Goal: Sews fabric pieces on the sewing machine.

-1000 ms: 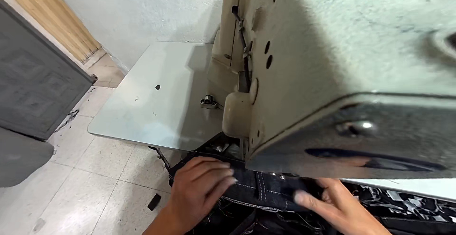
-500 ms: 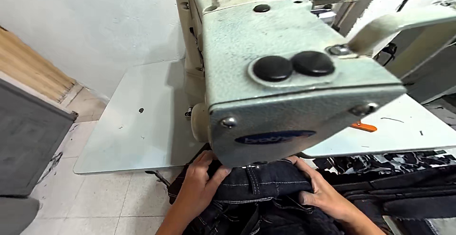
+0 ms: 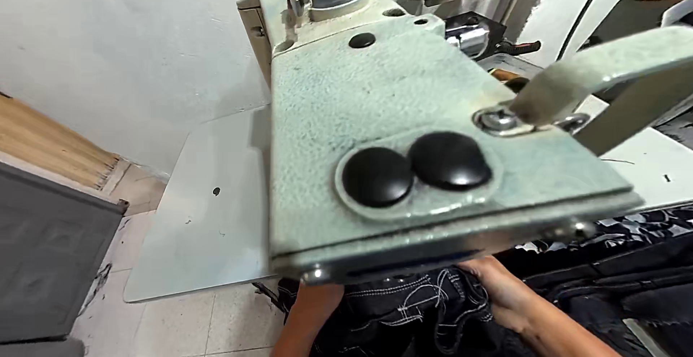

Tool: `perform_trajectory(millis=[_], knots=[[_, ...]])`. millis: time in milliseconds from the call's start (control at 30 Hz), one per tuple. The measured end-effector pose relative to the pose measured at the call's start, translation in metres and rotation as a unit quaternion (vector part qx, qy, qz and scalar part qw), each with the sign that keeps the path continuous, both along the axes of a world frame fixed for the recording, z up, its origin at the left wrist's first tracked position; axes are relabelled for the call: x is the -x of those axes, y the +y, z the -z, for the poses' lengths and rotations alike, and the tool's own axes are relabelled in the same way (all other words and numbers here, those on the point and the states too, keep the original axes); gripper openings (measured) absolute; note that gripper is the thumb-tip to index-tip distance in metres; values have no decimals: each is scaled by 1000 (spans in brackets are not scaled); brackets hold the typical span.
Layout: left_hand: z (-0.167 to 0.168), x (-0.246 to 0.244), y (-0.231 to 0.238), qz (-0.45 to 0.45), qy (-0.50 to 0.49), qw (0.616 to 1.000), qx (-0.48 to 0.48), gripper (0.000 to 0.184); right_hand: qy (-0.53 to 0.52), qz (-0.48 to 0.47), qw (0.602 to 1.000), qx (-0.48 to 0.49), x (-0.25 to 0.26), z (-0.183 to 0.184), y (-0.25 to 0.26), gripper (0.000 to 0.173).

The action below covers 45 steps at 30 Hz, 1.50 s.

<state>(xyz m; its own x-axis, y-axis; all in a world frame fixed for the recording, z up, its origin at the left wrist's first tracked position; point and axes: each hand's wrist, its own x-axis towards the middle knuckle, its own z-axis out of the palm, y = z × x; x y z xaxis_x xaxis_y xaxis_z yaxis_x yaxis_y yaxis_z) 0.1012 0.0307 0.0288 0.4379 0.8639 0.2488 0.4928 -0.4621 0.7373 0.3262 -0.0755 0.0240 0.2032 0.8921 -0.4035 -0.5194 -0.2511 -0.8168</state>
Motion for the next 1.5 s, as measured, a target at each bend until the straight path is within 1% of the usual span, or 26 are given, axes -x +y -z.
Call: perform_trajectory(millis=[33, 100, 133, 167, 233, 333, 500, 600, 667, 733, 800, 867, 900, 933, 967, 1000, 1033, 1067, 1100, 1133, 1167, 1200, 1300, 1333, 1433, 1500], knots=[[-3, 0, 3, 15, 37, 999, 10, 26, -1, 9, 1000, 6, 0, -1, 0, 19], [3, -2, 11, 27, 91, 994, -51, 25, 2, 31, 999, 21, 1, -4, 2, 19], [-3, -3, 12, 30, 108, 993, -22, 24, 10, 37, 999, 25, 1, -5, 4, 20], [1, -1, 15, 38, 95, 994, -41, 23, 18, 39, 999, 26, 1, -5, 5, 20], [2, 6, 14, 56, 76, 995, -28, 29, 23, 25, 999, 17, 0, -4, 4, 20], [3, 7, 10, 56, 109, 990, -70, 31, 22, 1, 1000, 2, -2, 2, -1, 21], [-11, -1, 7, 23, 154, 988, 2, 38, 11, -24, 1000, -11, -8, 9, -1, 19], [-15, -2, 4, 17, 187, 982, -12, 36, 19, -43, 998, -28, -12, 12, -2, 16], [-1, 4, 5, 33, 156, 982, -100, 34, 23, -47, 998, -38, -14, 12, -4, 16], [3, 10, 7, 54, 117, 985, -112, 33, 20, -44, 998, -38, -14, 9, -6, 17], [1, 11, 14, 80, 91, 990, -70, 34, -29, -62, 997, -35, -15, 2, -6, 19], [-2, 13, 20, 104, 85, 991, -16, 34, -79, -106, 988, -77, -23, 6, -11, 19], [-4, 15, 21, 105, 94, 990, -1, 33, -113, -131, 980, -96, -32, 11, -15, 39], [-8, 17, 20, 95, 113, 989, 24, 31, -173, -138, 970, -100, -40, 14, -18, 50], [-16, 19, 19, 90, 129, 985, 68, 31, -262, -129, 952, -97, -49, 12, -21, 50], [-21, 22, 18, 83, 124, 986, 78, 29, -376, -98, 918, -78, -54, 3, -22, 43], [-20, 29, 17, 71, 97, 991, 50, 27, -485, -56, 872, -39, -57, -12, -20, 34], [-19, 36, 18, 58, 71, 995, 32, 27, -552, -20, 833, 24, -56, -36, -14, 26], [-19, 43, 21, 47, 51, 997, 30, 29, -614, 11, 786, 76, -58, -51, -6, 27], [-17, 50, 26, 41, 37, 998, 37, 30, -669, 25, 736, 104, -73, -51, -3, 29], [-15, 57, 33, 42, 27, 998, 49, 30, -700, 28, 705, 114, -92, -43, -2, 30], [-11, 65, 40, 51, 20, 996, 75, 30, -720, 30, 685, 104, -114, -27, -4, 31], [18, 87, 53, 98, -53, 979, 170, 35, -762, 1, 647, 22, -182, 40, -5, 33], [26, 90, 55, 101, -83, 968, 212, 34, -771, 0, 637, 2, -195, 53, -4, 33], [40, 87, 56, 90, -103, 947, 289, 38, -794, -14, 607, 26, -216, 69, -5, 33], [41, 80, 59, 83, -99, 938, 320, 38, -816, -18, 577, 33, -230, 82, -5, 24]])
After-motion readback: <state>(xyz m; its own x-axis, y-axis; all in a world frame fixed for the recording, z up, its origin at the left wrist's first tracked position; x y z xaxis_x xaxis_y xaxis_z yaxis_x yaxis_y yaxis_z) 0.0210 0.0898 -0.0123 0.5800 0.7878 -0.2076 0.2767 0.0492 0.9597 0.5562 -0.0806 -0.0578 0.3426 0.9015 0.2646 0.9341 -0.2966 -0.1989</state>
